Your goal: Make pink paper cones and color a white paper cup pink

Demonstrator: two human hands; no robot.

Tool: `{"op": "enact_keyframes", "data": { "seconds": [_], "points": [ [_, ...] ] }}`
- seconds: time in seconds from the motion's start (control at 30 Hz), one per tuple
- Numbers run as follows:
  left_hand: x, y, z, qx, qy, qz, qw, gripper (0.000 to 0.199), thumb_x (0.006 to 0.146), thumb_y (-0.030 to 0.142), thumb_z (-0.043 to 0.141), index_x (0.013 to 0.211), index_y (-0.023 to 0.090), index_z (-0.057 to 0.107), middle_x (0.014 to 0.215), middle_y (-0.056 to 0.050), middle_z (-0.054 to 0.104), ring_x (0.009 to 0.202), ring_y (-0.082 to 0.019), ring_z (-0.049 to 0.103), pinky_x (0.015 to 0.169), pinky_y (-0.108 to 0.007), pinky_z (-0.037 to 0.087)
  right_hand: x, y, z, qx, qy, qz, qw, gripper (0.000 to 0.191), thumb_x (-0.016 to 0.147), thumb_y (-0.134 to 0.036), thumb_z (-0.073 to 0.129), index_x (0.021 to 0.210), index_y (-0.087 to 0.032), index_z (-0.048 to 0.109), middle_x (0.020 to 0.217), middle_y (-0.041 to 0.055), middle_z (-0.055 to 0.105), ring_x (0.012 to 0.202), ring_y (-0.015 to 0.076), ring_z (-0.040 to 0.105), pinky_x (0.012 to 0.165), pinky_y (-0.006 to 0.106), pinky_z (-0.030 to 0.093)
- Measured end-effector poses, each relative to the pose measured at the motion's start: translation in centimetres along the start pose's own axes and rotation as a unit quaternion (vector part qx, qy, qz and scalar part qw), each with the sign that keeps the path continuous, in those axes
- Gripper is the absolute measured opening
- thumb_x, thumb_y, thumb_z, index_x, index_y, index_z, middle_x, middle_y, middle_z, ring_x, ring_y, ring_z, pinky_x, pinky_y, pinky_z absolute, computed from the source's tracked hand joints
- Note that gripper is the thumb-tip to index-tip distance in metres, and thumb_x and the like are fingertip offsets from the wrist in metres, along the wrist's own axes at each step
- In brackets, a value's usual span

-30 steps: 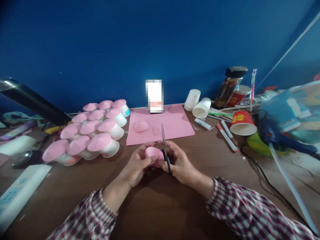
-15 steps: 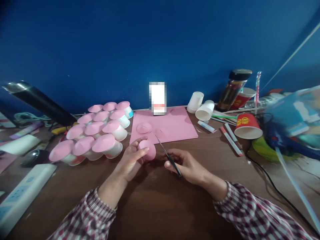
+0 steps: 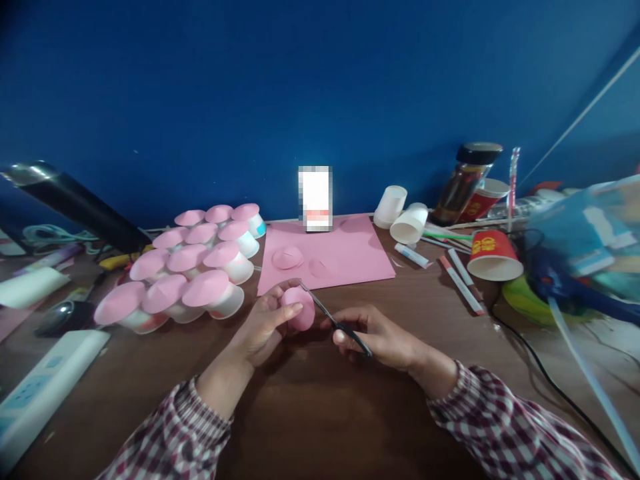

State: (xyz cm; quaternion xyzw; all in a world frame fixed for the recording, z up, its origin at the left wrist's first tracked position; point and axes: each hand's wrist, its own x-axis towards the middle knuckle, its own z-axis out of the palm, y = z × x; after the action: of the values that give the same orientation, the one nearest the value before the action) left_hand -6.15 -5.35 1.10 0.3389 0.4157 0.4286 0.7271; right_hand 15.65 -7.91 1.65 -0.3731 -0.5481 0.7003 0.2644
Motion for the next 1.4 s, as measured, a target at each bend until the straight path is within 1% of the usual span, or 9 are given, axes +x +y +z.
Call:
{"op": "enact_keyframes", "data": {
  "seconds": [0.23,0.5,0.7,0.93,1.1,1.4],
  "points": [
    [0.13,-0.08,-0.05,-0.015,-0.012,0.002,1.000,0.053,0.067,0.019,0.075,0.115,0.021,0.052,0.094,-0.003,0.060,0.079,-0.013,0.058,0.066,-0.024,0.046,0.10,0.13,-0.09,-0.016,-0.003,0.001,1.000,0.046,0.081,-0.045,0.064,0.111,-0.011,0.063,0.067,-0.0005,0.053,0.055,0.0078,0.049,0.051,0.019,0.039],
    [0.08,-0.05,-0.01,-0.020,-0.009,-0.002,1.000,0.054,0.065,0.020,0.077,0.113,0.020,0.053,0.090,-0.002,0.061,0.078,-0.013,0.058,0.067,-0.024,0.046,0.13,-0.42,0.12,-0.022,0.002,0.005,1.000,0.048,0.078,-0.047,0.065,0.106,-0.010,0.063,0.066,-0.0008,0.054,0.053,0.0073,0.048,0.049,0.019,0.039],
    [0.04,0.00,0.02,-0.014,-0.010,-0.005,1.000,0.052,0.064,0.022,0.077,0.111,0.021,0.055,0.085,0.000,0.060,0.073,-0.012,0.057,0.061,-0.023,0.047,0.16,-0.39,0.21,-0.020,0.009,0.007,1.000,0.048,0.078,-0.046,0.066,0.108,-0.010,0.064,0.066,-0.0007,0.053,0.054,0.0079,0.048,0.050,0.019,0.040],
    [0.05,-0.14,-0.01,-0.011,-0.013,0.003,1.000,0.050,0.065,0.020,0.077,0.110,0.020,0.055,0.086,-0.001,0.059,0.073,-0.011,0.057,0.061,-0.023,0.047,0.19,-0.27,0.21,-0.017,0.008,0.003,1.000,0.048,0.077,-0.046,0.067,0.109,-0.010,0.064,0.064,-0.0013,0.053,0.052,0.0071,0.048,0.049,0.018,0.039],
    [-0.01,-0.08,0.01,-0.004,-0.010,-0.007,1.000,0.051,0.066,0.021,0.077,0.111,0.021,0.054,0.086,-0.001,0.059,0.074,-0.012,0.057,0.062,-0.023,0.048,0.15,-0.25,0.22,-0.018,0.015,0.017,1.000,0.050,0.076,-0.049,0.067,0.108,-0.011,0.064,0.064,-0.0012,0.054,0.051,0.0073,0.048,0.049,0.019,0.040],
    [-0.02,-0.02,0.16,-0.009,0.000,-0.009,1.000,0.052,0.063,0.021,0.078,0.110,0.021,0.056,0.085,-0.001,0.060,0.072,-0.012,0.057,0.061,-0.023,0.046,0.22,-0.02,0.15,-0.020,0.015,0.019,1.000,0.050,0.076,-0.048,0.067,0.108,-0.010,0.064,0.063,-0.0013,0.053,0.050,0.0079,0.048,0.048,0.020,0.039]
  ]
}}
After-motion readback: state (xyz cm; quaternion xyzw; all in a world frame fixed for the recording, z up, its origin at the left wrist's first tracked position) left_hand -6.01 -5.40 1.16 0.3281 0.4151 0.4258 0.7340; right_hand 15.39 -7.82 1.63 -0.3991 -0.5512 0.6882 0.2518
